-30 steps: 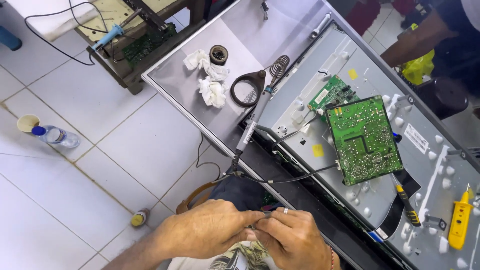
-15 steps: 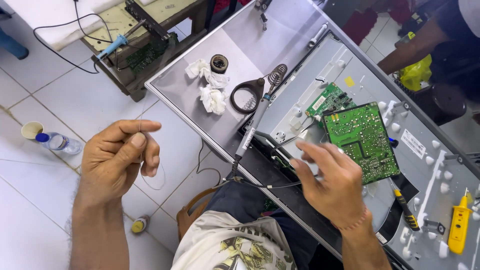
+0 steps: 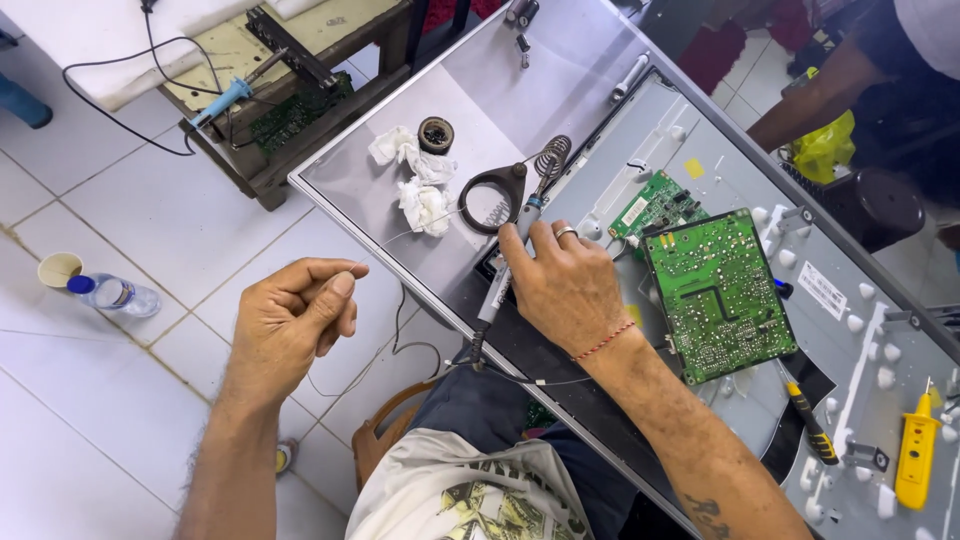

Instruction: The person uses a soldering iron and solder wire to work on a green circuit board placed on a workbench. They apply solder to specific points on the board while holding the wire with their left hand and the iron with their right hand.

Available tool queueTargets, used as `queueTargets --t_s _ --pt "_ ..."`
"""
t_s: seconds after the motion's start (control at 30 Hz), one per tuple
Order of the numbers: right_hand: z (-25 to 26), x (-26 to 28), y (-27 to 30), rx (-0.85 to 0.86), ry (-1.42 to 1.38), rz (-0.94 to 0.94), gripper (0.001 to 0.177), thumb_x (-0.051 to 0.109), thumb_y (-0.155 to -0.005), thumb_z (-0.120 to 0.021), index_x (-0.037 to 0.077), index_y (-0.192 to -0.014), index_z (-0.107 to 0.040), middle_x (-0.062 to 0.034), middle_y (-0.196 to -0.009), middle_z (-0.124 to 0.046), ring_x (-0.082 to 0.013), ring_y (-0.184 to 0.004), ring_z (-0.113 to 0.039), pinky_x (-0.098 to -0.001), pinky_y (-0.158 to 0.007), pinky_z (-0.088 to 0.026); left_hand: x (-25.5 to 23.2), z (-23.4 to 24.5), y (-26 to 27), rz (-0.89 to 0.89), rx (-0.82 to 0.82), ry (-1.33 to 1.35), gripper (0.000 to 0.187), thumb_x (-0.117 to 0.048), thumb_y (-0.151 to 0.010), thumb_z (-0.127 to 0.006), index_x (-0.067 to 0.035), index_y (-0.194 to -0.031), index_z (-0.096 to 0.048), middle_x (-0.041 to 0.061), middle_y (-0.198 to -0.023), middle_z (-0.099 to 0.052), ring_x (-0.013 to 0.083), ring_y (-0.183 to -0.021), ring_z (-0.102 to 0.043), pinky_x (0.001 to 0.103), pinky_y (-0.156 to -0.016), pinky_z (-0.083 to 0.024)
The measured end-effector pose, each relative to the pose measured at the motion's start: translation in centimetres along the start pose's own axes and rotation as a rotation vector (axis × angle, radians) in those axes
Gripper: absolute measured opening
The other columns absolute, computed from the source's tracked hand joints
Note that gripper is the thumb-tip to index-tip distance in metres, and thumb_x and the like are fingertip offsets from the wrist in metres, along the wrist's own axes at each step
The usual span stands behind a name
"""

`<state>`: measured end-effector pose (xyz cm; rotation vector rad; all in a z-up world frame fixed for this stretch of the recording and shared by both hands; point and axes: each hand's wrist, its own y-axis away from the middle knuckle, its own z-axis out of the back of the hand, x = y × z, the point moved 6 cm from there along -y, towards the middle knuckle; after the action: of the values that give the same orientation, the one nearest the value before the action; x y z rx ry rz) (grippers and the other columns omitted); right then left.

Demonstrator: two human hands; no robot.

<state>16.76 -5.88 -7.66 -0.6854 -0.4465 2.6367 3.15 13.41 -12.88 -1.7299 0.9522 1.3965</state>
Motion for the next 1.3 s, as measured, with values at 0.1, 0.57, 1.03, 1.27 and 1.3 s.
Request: queueTargets --t_s 0.1,0.57,1.03,1.27,1.3 --pt "1.6 -0.1 -0.1 -0.044 0.021 -0.019 0.031 0.017 -0.077 -0.067 0.016 -0.108 -0.064 -0.0027 -0.076 -0.052 -0.0219 -0.068 -0.062 -0.0304 -0.054 -0.05 0.1 -0.1 -0.1 -0.006 -0.011 -0.007 0.018 -0.008 -0.095 -0.058 0.005 -0.104 -0.069 0.015 -0.049 -0.058 0.0117 -0.034 -0.043 0.021 -0.034 -0.038" --pt "2.4 -2.9 0.2 -0.186 -0.17 -0.175 0.007 0.025 -0.09 -0.064 0.02 -0.094 -0.065 -0.0003 -0.068 -0.052 -0.0215 -0.061 -0.062 -0.0306 -0.054 -0.051 2.7 -5.9 -2.8 0.029 0.003 0.203 0.016 -0.009 -0.096 -0.058 0.003 -0.101 -0.067 0.014 -0.057 -0.06 0.0098 -0.033 -0.045 0.019 -0.032 -0.036" --pt "2.8 -3.8 1.6 -0.456 -0.763 -0.592 0.009 0.009 -0.093 -0.066 0.001 -0.097 -0.067 -0.0177 -0.06 -0.062 -0.0229 -0.053 -0.064 -0.0294 -0.049 -0.047 9.7 -13.0 -9.5 0.311 0.018 0.332 0.023 -0.015 -0.1 -0.045 0.006 -0.107 -0.051 0.031 -0.127 -0.058 0.031 -0.064 -0.073 0.019 -0.03 -0.049" --pt "5.1 -3.9 2.2 -0.57 -0.904 -0.711 0.009 0.003 -0.092 -0.064 -0.006 -0.093 -0.065 -0.013 -0.057 -0.061 -0.0153 -0.052 -0.059 -0.0272 -0.048 -0.047 9.4 -13.0 -9.8 0.367 0.026 0.343 0.024 -0.015 -0.1 -0.043 0.008 -0.107 -0.05 0.033 -0.129 -0.054 0.0326 -0.058 -0.072 0.019 -0.027 -0.049" --pt "5.6 -3.9 2.4 -0.579 -0.913 -0.726 0.009 0.002 -0.092 -0.063 -0.007 -0.093 -0.065 -0.0121 -0.056 -0.06 -0.0148 -0.052 -0.059 -0.0271 -0.048 -0.047 9.4 -13.1 -9.8 0.367 0.029 0.353 0.025 -0.015 -0.1 -0.043 0.008 -0.108 -0.049 0.033 -0.129 -0.054 0.0321 -0.059 -0.072 0.018 -0.027 -0.049"
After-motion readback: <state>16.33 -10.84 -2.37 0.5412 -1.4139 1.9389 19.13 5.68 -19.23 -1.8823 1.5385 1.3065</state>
